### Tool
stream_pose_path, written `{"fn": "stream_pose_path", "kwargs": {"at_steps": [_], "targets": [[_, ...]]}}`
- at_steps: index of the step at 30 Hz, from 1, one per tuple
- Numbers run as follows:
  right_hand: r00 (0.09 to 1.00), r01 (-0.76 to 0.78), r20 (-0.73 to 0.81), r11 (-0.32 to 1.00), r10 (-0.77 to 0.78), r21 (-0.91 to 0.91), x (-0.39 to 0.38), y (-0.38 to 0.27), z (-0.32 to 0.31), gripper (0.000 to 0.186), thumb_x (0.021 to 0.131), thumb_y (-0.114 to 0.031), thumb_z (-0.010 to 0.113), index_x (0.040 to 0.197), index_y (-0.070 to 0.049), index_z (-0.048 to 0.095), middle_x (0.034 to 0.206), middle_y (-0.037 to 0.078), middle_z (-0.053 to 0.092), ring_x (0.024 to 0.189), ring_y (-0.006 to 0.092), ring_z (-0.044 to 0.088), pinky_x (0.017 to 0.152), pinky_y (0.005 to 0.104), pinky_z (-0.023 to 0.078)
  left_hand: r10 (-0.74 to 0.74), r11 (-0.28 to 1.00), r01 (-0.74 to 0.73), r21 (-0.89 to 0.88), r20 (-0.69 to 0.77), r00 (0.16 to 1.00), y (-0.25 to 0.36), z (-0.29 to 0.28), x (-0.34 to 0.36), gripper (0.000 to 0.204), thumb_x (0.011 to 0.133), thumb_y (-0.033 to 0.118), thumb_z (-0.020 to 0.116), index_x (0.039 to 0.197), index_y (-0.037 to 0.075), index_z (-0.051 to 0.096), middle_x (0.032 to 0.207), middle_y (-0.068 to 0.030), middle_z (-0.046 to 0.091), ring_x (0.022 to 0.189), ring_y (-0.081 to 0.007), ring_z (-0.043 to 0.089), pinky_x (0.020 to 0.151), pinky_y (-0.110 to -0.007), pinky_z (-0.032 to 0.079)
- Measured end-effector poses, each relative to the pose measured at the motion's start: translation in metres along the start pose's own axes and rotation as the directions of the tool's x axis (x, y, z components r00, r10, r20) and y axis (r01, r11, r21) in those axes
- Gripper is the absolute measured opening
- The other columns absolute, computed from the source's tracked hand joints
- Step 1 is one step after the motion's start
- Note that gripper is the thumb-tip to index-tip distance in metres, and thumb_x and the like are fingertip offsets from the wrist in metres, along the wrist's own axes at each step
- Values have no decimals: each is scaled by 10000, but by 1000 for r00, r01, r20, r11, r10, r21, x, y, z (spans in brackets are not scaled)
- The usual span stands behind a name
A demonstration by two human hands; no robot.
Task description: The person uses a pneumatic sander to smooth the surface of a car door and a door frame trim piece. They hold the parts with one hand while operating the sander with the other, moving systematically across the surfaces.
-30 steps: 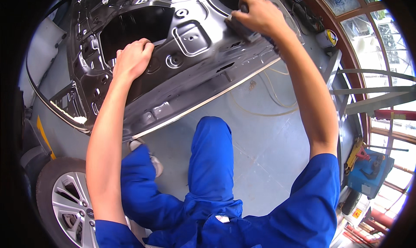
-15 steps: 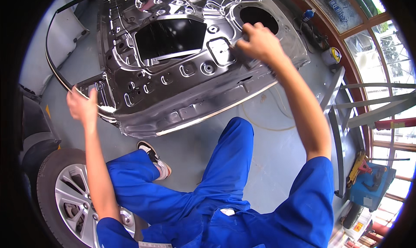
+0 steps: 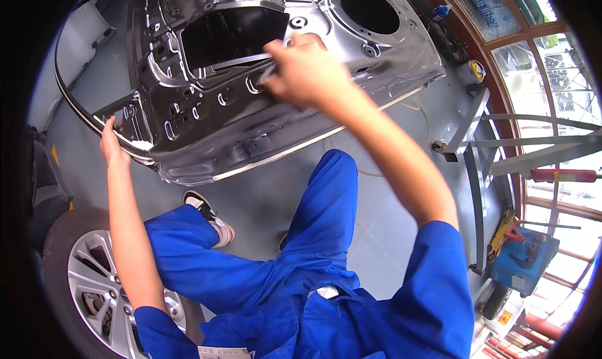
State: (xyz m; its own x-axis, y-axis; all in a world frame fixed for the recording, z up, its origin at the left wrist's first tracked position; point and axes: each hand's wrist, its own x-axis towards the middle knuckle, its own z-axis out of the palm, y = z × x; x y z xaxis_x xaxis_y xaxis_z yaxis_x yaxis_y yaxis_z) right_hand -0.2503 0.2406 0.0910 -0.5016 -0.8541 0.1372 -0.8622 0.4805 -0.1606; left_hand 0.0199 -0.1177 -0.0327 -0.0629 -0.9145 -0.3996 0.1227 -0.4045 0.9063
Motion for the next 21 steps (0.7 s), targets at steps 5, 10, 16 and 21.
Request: {"fn": "stream_pose_path", "kwargs": {"at_steps": [5,10,16,21], "targets": [[948,-319,-54,932,314,-174,-1,139,-23,429,838,-403,600,1160,-120,607,1128,241,586,1091,410,585,923,476,490,129,990,-131,-44,-34,991,-1,34,-28,264,814,154,723,969,-30,612,883,-113,668,763,-184,595,675,-341,518],[954,-300,-56,944,295,-140,-11,97,-18,439,831,-407,595,1134,-90,613,1134,225,584,1081,390,590,910,474,495,66,992,-66,-105,-5,998,-2,26,-25,172,824,93,698,906,-40,625,873,-118,670,738,-193,631,655,-322,550],[998,-55,2,995,55,77,-21,-75,7,389,772,-282,669,1088,-67,600,1083,210,533,1057,384,560,785,487,548,19,995,-21,-93,-20,1000,0,12,-10,133,823,79,703,890,-14,635,867,-103,661,734,-202,641,643,-330,556],[986,152,-115,946,-123,287,-25,-124,18,363,722,-194,728,1011,-28,586,1058,227,518,1027,392,543,701,454,574,6,994,-1,-108,45,999,-6,18,-2,129,829,83,708,891,-7,638,877,-102,664,745,-206,645,660,-328,565]]}}
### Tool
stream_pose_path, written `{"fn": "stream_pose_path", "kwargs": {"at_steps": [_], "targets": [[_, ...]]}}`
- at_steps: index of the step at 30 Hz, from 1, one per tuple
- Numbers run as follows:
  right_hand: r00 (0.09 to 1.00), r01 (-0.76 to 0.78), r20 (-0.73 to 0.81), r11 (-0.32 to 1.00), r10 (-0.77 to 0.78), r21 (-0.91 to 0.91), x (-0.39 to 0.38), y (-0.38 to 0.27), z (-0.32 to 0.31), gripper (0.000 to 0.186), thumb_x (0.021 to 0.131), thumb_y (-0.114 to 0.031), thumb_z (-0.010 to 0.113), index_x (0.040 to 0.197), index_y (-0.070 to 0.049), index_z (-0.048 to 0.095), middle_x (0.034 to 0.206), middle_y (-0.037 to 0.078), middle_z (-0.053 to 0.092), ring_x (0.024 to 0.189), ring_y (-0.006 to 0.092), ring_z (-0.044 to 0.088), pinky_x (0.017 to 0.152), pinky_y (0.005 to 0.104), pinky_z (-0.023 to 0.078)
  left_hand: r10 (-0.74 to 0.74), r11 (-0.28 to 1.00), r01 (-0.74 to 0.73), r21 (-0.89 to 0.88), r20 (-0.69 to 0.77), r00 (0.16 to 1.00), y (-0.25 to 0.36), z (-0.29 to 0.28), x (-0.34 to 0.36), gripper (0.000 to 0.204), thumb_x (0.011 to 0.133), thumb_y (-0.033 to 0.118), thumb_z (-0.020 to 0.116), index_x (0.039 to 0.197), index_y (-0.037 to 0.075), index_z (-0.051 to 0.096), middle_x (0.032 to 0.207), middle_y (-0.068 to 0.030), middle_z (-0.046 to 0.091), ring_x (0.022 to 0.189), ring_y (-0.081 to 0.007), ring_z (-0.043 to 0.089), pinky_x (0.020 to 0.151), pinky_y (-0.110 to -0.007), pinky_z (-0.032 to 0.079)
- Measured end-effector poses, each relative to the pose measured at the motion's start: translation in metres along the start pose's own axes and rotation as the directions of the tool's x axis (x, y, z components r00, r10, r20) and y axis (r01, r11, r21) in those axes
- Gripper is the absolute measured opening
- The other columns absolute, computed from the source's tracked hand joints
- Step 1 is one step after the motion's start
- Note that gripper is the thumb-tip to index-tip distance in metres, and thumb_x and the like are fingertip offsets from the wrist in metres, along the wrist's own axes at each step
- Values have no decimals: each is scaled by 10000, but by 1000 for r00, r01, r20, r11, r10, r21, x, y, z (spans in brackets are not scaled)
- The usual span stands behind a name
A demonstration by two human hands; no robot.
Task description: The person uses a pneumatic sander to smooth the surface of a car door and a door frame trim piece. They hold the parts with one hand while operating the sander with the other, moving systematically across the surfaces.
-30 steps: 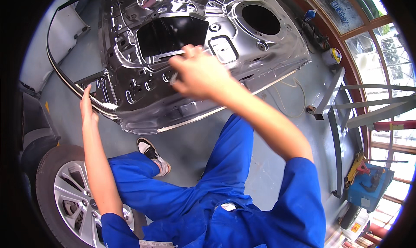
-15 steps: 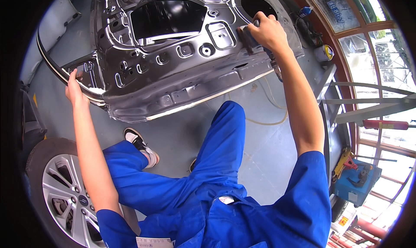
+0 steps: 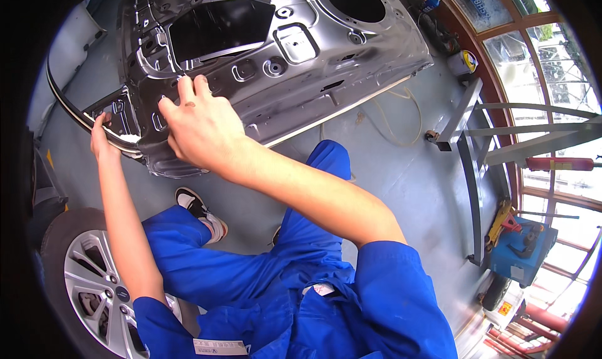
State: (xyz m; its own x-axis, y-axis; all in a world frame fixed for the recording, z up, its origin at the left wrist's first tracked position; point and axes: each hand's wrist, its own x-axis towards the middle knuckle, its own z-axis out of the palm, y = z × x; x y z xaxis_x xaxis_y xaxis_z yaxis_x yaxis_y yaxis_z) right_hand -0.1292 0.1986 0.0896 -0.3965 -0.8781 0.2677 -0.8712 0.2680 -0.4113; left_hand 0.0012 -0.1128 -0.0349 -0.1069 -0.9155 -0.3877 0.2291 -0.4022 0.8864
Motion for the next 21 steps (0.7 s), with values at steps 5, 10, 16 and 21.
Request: {"fn": "stream_pose_path", "kwargs": {"at_steps": [5,10,16,21], "targets": [[969,-239,-107,945,221,-221,-15,70,-29,408,769,-315,690,1104,-95,617,1122,212,524,1098,368,555,809,477,544,5,1000,-5,-22,27,1000,-3,-15,21,158,819,76,715,925,-22,651,894,-116,685,780,-204,652,689,-327,559],[905,-423,-142,805,402,-416,-18,170,-86,429,817,-377,625,1152,-108,615,1077,193,574,1094,380,571,877,482,511,26,997,-28,-77,-30,999,2,3,-6,191,805,53,721,964,-9,635,878,-95,676,789,-192,635,701,-317,541],[983,-171,-3,917,182,-362,-1,83,-35,378,829,-346,618,1086,-70,598,1075,185,564,1057,374,582,873,477,502,62,995,-69,-67,-111,992,8,12,-27,177,790,16,739,930,-19,637,889,-118,669,746,-205,640,638,-345,552],[989,40,147,998,-33,-45,41,-29,16,393,779,-281,678,1077,-37,605,1062,221,564,1043,368,588,803,471,548,39,991,-45,-124,-55,998,4,4,-17,152,797,4,746,900,11,635,840,-96,661,715,-199,642,627,-333,557]]}}
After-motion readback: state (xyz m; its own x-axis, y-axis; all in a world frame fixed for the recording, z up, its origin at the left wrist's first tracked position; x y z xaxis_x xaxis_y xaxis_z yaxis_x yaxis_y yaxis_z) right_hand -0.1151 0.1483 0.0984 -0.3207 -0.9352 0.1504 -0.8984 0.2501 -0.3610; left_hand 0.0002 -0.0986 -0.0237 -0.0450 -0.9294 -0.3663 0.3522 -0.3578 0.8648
